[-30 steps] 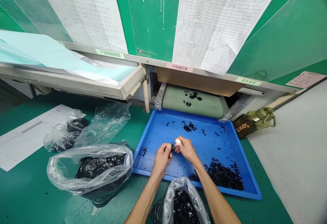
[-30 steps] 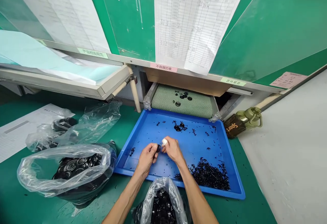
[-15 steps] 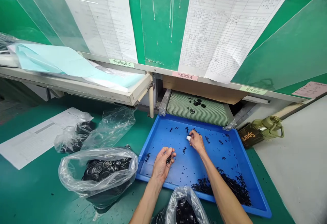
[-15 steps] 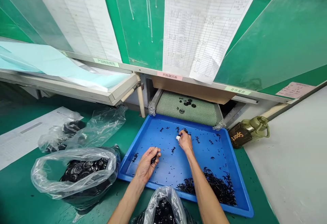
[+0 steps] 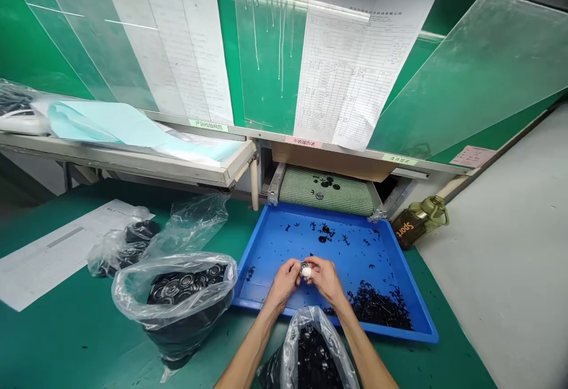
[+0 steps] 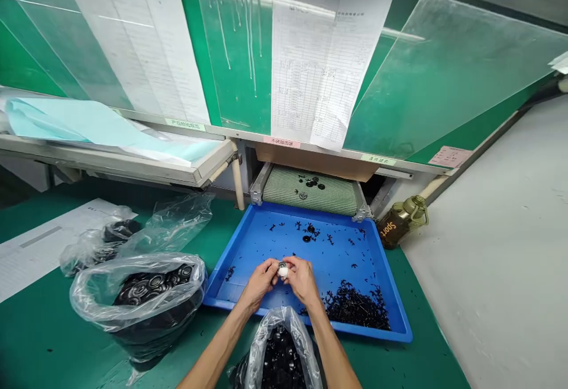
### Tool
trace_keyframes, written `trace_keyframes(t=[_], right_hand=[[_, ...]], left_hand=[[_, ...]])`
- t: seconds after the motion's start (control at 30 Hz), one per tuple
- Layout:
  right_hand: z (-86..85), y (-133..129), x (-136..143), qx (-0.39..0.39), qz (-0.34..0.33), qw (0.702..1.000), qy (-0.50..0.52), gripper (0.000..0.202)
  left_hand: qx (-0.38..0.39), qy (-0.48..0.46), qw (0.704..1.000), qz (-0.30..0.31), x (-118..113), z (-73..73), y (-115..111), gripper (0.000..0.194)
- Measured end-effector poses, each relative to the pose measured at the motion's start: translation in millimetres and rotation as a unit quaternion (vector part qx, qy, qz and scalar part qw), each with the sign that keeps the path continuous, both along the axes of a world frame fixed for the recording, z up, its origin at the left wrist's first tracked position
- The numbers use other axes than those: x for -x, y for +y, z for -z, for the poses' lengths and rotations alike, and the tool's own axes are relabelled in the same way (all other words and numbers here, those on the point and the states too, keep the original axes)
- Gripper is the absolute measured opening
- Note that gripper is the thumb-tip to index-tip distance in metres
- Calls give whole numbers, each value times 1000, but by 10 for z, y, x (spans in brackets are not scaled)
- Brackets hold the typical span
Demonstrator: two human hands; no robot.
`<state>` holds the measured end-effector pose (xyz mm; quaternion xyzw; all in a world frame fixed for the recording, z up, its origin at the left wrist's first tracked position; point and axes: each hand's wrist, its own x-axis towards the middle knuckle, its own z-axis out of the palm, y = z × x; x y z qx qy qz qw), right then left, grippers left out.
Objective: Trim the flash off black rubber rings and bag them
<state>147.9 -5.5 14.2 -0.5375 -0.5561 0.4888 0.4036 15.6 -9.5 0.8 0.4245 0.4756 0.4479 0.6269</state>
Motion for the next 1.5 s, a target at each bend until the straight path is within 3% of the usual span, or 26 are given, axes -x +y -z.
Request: trace_keyframes(t=[0.13, 0.3, 0.43, 0.6, 0.73, 0.9, 1.1, 1.33, 1.43, 1.5], right_hand=[[-80, -12, 41, -70, -59, 979, -182, 22], [-21, 229, 75, -32, -66, 958, -276, 32], [51, 677, -211, -21, -23, 933, -358, 43], [145, 1024, -547, 1, -4, 927, -374, 37], [153, 847, -552, -3, 13, 951, -309, 37], [124, 342, -221, 16, -18, 986, -163, 37], [13, -29, 39, -20, -18, 997, -79, 32], [2, -50, 71, -67, 11, 984, -167, 28], [-32, 153, 28, -66, 6, 977, -204, 27], [-101, 437, -57, -73, 25, 969, -235, 30]], left_hand=[[10, -3, 1000, -5, -22, 25, 9, 43], [34, -35, 997, -63, -7, 30, 29, 43], [51, -113, 984, -126, 24, -5, 41, 45], [87, -181, 974, -110, 61, -119, 38, 42], [80, -171, 980, -56, 60, -130, 30, 36], [43, -72, 996, -33, 6, -43, 23, 40], [32, -31, 999, 20, -3, -12, 1, 43], [17, -42, 998, 32, -16, -3, 2, 43], [24, -60, 998, -14, -16, 9, 25, 40], [47, -80, 994, -55, -6, 8, 43, 41]])
